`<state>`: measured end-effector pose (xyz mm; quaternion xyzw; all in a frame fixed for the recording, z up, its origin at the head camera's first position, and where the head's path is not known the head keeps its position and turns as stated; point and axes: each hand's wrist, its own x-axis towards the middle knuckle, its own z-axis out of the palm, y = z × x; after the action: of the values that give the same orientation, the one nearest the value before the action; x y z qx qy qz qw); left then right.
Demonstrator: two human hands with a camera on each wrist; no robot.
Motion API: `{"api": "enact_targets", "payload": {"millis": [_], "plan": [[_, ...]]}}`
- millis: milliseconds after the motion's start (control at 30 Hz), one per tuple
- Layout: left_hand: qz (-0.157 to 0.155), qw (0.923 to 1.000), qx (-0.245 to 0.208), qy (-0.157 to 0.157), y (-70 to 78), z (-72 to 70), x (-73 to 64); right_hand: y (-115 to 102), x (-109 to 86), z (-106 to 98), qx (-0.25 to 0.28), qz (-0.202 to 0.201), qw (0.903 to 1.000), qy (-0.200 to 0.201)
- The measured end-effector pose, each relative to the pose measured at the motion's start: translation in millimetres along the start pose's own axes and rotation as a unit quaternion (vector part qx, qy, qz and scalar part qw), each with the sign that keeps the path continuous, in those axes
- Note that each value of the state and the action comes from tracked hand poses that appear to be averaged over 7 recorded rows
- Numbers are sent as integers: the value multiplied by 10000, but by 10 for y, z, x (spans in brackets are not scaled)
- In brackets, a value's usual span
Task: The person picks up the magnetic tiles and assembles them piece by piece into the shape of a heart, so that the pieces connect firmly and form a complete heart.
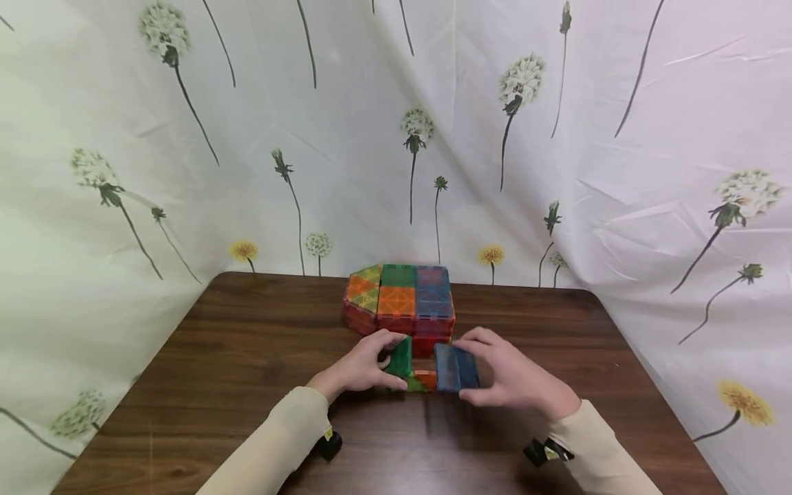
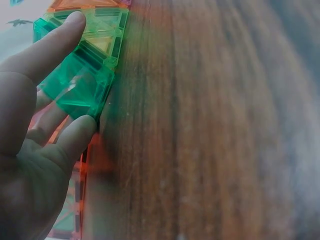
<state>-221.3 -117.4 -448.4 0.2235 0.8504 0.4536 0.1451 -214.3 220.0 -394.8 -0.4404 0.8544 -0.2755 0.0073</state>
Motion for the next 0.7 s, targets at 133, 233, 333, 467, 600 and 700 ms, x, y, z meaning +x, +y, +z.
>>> {"api": "enact_targets", "payload": {"millis": [133,233,333,467,600,700], "plan": [[22,10000,51,10,-9,-7,-6,123,176,77,-2,162,9998,67],[5,10000,80,3,-13,-11,-9,167,277,143,50,234,9997,27],[8,10000,94,-2,-20,-17,-3,178,363,179,45,291,9996,-22],[72,9999,130,23,-32,-19,4,187,453,229,7,319,9994,-97],[122,9997,187,44,-45,-15,14,200,504,274,-67,296,9993,-210],[132,9997,205,46,-53,-17,26,219,521,293,-80,231,9994,-226]]}}
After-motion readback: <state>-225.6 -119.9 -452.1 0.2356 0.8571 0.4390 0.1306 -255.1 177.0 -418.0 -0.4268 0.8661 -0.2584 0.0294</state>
